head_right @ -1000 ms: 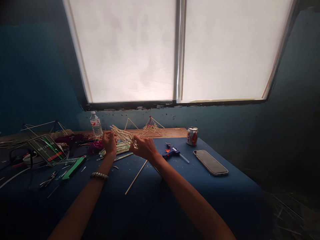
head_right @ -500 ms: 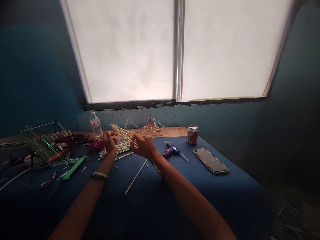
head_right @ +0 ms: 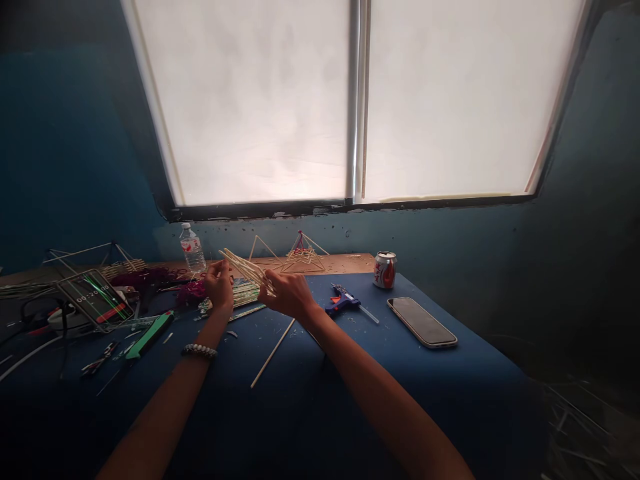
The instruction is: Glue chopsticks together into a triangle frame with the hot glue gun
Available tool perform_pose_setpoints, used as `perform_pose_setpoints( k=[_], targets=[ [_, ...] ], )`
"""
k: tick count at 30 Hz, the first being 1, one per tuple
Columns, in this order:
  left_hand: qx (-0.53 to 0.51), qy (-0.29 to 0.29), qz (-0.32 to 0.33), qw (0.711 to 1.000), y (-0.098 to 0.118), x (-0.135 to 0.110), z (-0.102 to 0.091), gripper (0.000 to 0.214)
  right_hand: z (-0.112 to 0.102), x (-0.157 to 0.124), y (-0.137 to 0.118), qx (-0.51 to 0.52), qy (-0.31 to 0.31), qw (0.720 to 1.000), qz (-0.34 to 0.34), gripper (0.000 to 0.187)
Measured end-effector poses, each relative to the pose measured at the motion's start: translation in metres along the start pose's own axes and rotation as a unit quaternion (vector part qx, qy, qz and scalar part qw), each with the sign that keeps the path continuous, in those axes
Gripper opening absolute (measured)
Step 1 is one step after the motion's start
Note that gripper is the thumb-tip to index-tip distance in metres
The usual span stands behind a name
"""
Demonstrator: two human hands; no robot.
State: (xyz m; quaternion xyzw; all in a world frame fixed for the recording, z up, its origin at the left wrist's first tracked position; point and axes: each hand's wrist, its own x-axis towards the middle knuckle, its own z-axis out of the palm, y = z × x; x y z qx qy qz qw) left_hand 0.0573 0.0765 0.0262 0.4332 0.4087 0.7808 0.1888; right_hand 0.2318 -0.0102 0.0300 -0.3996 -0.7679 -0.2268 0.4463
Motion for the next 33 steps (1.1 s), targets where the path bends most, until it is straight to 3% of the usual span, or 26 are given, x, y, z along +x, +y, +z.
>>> perform_pose_setpoints(
  k=[6,16,25,33],
  targets=[
    [0.074,0.036,0.016,0.997,0.0037,-0.0022,-0.0008,0.029,0.0012,-0.0005,0.0001,-0.009,-0.018,1.000,-0.012,0.014],
    [0.158,0.034,0.012,0.987,0.0029,-0.0009,-0.0022,0.014,0.0002,-0.0015,-0.0018,-0.020,-0.036,0.999,-0.013,0.013],
    [0.143,-0.009,-0.017,0.990,-0.0022,-0.0027,-0.0021,0.019,0.0005,-0.0015,-0.0040,-0.031,-0.042,0.999,-0.013,0.014],
    [0.130,0.007,-0.023,0.991,0.0009,-0.0038,-0.0027,0.018,0.0034,-0.0018,-0.0022,-0.033,-0.032,0.999,-0.018,0.015]
  ],
)
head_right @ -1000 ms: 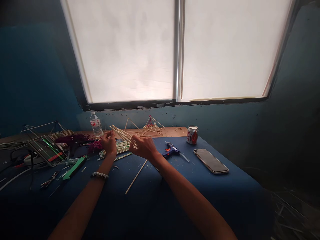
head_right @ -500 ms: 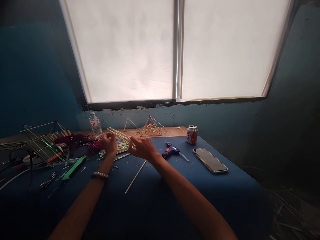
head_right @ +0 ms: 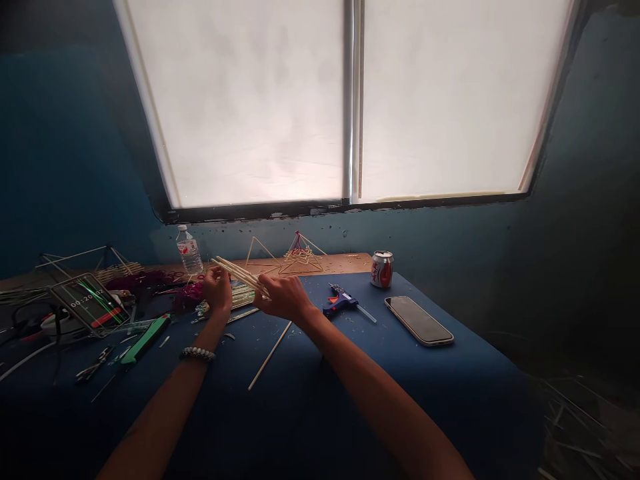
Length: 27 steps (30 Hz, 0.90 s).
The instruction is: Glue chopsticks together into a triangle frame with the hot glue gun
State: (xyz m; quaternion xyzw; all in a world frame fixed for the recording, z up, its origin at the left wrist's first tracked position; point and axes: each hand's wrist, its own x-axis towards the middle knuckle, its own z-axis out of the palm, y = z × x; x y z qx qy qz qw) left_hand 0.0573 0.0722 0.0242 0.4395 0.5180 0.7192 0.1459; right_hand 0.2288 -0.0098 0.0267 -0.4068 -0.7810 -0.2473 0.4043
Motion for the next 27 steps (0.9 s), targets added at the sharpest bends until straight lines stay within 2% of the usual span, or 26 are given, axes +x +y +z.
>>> perform_pose_setpoints(
  k=[5,19,27],
  targets=[
    [0.021,0.026,0.024,0.999,-0.0025,0.0017,-0.0013,0.022,0.0035,-0.0017,0.0019,-0.016,-0.001,1.000,0.009,0.016],
    [0.047,0.029,0.039,0.998,0.0009,0.0009,-0.0044,0.006,0.0028,-0.0029,-0.0002,-0.027,-0.026,0.999,-0.022,0.013],
    [0.063,0.046,0.033,0.996,0.0010,0.0020,-0.0034,0.012,-0.0007,-0.0014,-0.0031,-0.011,-0.048,0.998,-0.039,0.015]
  ],
)
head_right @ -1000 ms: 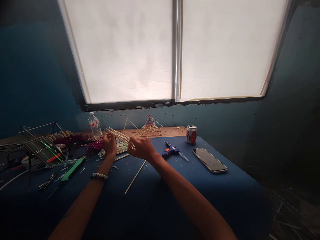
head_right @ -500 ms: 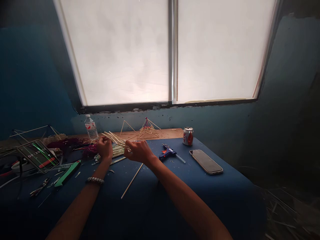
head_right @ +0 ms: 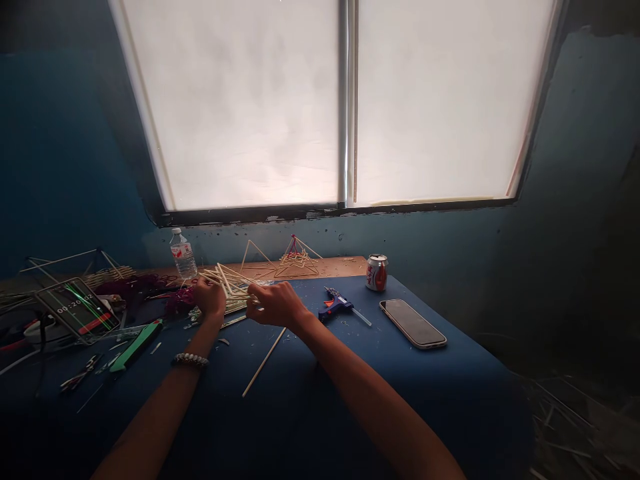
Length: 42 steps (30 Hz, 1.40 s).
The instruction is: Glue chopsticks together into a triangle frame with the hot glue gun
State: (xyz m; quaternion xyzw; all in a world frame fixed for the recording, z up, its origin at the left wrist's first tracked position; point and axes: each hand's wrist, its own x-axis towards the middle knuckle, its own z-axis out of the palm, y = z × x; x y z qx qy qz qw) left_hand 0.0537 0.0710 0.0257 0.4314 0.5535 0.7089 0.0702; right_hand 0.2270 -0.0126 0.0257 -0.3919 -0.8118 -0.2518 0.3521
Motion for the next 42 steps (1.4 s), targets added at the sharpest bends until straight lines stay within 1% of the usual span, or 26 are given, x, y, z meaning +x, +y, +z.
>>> perform_pose_setpoints(
  k=[5,8,13,17,21,28,32,35,38,42],
  targets=[
    [-0.013,-0.007,0.006,1.000,-0.0015,0.0011,0.0011,0.011,0.0010,-0.0002,0.0000,0.018,0.023,0.999,0.023,0.013],
    [-0.026,-0.010,0.008,1.000,-0.0022,0.0018,0.0016,0.011,0.0007,-0.0002,0.0004,0.016,0.027,0.999,0.030,0.014],
    [-0.048,-0.018,0.014,0.999,-0.0046,0.0026,0.0026,0.008,-0.0020,0.0003,0.0009,-0.003,0.022,0.998,0.066,0.016],
    [-0.061,-0.031,0.024,0.997,-0.0070,0.0026,0.0044,0.008,-0.0026,0.0005,0.0014,-0.004,0.021,0.997,0.073,0.018],
    [-0.074,-0.039,0.030,0.996,-0.0067,0.0020,0.0054,0.009,-0.0024,0.0012,0.0011,0.007,0.034,0.996,0.080,0.017],
    [-0.100,-0.053,0.013,0.994,-0.0038,-0.0001,0.0061,0.009,-0.0043,0.0032,0.0014,0.031,0.046,0.993,0.106,0.016],
    [-0.129,-0.060,-0.006,0.990,-0.0010,-0.0016,0.0045,0.008,-0.0044,0.0038,0.0034,0.037,0.057,0.992,0.108,0.015],
    [-0.153,-0.072,-0.019,0.985,0.0016,-0.0030,0.0027,0.016,-0.0044,0.0037,0.0042,0.045,0.060,0.992,0.103,0.014],
    [-0.157,-0.084,-0.015,0.984,0.0019,-0.0035,0.0028,0.029,-0.0050,0.0034,0.0034,0.047,0.060,0.992,0.103,0.014],
    [-0.135,-0.070,0.005,0.988,-0.0015,-0.0022,0.0049,0.035,-0.0061,0.0031,0.0015,0.044,0.057,0.992,0.101,0.014]
  ],
)
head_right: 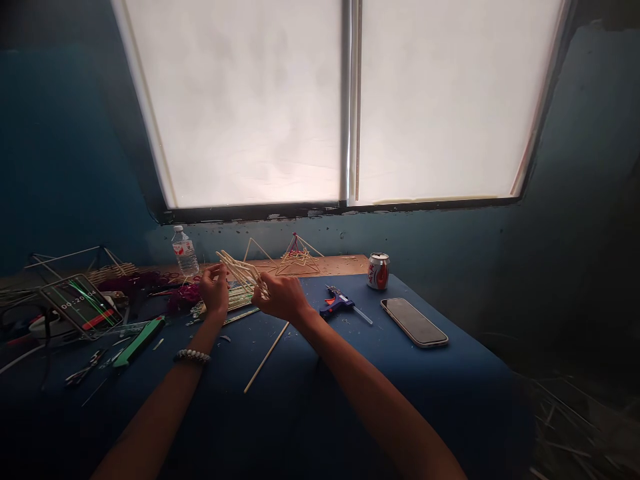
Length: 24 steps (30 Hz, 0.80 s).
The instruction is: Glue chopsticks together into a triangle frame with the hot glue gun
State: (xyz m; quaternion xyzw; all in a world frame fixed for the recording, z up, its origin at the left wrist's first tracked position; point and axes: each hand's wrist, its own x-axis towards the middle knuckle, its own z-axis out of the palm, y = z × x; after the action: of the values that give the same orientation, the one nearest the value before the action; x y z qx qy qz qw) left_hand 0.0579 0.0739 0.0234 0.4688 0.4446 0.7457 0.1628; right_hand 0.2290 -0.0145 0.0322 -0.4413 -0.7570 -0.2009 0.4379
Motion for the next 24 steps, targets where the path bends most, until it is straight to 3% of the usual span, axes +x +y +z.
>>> perform_pose_setpoints(
  k=[5,24],
  targets=[
    [0.054,0.038,0.007,0.998,0.0015,-0.0004,-0.0013,0.034,0.0011,0.0000,0.0009,-0.008,-0.005,1.000,-0.025,0.015],
    [0.149,0.050,-0.026,0.987,0.0077,-0.0001,-0.0060,0.010,0.0074,-0.0054,0.0006,-0.026,-0.029,0.997,-0.066,0.016]
  ],
)
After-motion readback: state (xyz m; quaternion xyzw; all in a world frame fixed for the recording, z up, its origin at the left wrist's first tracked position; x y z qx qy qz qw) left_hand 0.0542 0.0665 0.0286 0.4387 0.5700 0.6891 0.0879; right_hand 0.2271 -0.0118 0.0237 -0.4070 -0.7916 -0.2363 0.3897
